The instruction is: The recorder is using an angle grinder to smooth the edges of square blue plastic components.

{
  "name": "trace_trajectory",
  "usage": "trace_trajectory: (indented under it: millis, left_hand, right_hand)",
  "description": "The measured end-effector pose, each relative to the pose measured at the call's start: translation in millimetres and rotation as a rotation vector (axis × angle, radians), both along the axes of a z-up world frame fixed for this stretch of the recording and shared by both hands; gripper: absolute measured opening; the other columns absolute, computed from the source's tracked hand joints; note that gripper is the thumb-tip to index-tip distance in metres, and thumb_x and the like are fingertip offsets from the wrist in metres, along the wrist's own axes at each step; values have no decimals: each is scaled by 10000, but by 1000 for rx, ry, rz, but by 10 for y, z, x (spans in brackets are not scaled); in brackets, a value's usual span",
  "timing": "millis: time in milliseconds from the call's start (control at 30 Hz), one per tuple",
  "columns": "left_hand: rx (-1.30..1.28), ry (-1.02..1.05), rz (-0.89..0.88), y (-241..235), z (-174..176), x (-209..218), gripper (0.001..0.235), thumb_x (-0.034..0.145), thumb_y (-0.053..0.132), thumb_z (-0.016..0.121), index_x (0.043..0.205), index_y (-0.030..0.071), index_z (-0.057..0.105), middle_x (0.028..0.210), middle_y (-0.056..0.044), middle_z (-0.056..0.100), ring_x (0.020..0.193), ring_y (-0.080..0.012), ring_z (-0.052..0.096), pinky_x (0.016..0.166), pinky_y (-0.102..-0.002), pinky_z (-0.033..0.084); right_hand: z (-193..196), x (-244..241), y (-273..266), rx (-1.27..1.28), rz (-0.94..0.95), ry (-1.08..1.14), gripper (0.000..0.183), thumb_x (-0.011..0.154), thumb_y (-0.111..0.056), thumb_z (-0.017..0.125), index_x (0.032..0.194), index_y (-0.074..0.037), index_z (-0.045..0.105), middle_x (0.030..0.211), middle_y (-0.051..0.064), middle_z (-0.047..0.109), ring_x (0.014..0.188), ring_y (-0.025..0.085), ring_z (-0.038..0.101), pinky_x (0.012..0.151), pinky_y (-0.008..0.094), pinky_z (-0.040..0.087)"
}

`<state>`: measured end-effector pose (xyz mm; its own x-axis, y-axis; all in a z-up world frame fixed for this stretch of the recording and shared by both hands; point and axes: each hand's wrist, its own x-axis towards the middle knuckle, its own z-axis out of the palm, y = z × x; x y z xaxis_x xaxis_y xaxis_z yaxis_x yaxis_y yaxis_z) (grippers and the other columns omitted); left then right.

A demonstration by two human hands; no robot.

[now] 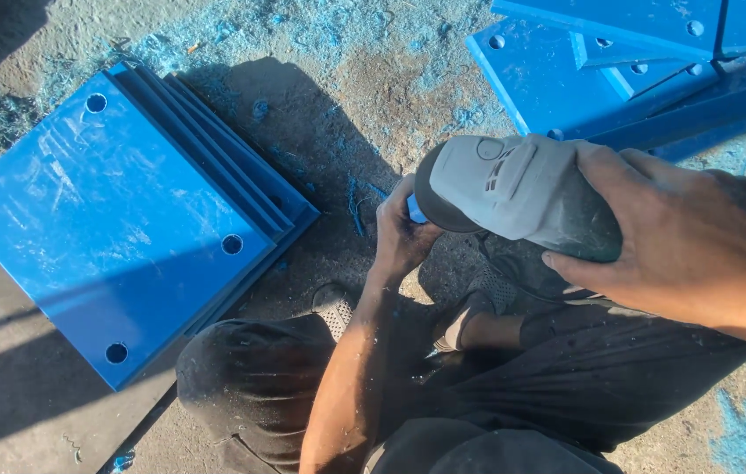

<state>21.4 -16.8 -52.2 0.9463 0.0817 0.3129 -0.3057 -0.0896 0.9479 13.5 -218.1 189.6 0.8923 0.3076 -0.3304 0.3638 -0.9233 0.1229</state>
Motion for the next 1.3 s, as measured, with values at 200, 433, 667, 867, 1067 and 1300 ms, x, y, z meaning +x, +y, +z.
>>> trace_trajectory:
  millis: [200,433,667,867,1067,1300]
  left_hand:
    - [29,24,-6,-33,-186,9,409,839,347,838,1003,65,591,920,-97,647,849,-248,685,784,-366,546]
    - [-13,32,-57,-7,42,15,408,829,364,842,1011,83,607,936,-71,666,874,-224,708,764,-379,548]
    - [-7,26,-49,-25,-126,58,408,827,383,821,1046,95,632,931,-60,667,865,-212,686,792,-404,541]
    - [5,37,-34,-5,-25,59,461,818,393,866,1017,80,591,925,-78,652,847,-224,680,758,-396,530]
    - [-29,1,-44,-5,-90,89,479,869,493,797,1043,92,603,952,-59,654,870,-206,695,776,-374,538]
    - [-18,17,-46,10,-62,44,533,898,563,807,1010,87,593,940,-49,641,853,-191,680,771,-368,529]
  right_hand:
    - [-228,10,-639,46,133,-175,994,629,-451,913,1373,77,518,1105,264,673,856,345,757,709,394,655]
    - [-281,-5,-368,12,198,-132,1045,651,-507,840,1425,85,463,1128,265,662,814,334,760,697,371,663]
    - [-721,67,-1232,-52,432,-239,734,683,-405,822,1267,-67,534,1120,230,669,905,320,732,764,374,639]
    - [-382,-139,-553,109,281,-314,1049,544,-488,906,1380,6,511,1127,298,688,845,402,751,706,451,643]
    - [-272,-97,-410,72,249,-240,1082,556,-479,918,1425,1,486,1118,301,674,824,406,756,696,429,650]
    - [-460,-4,-702,35,377,-225,1068,675,-499,838,1456,121,454,1117,330,654,812,381,754,672,402,649]
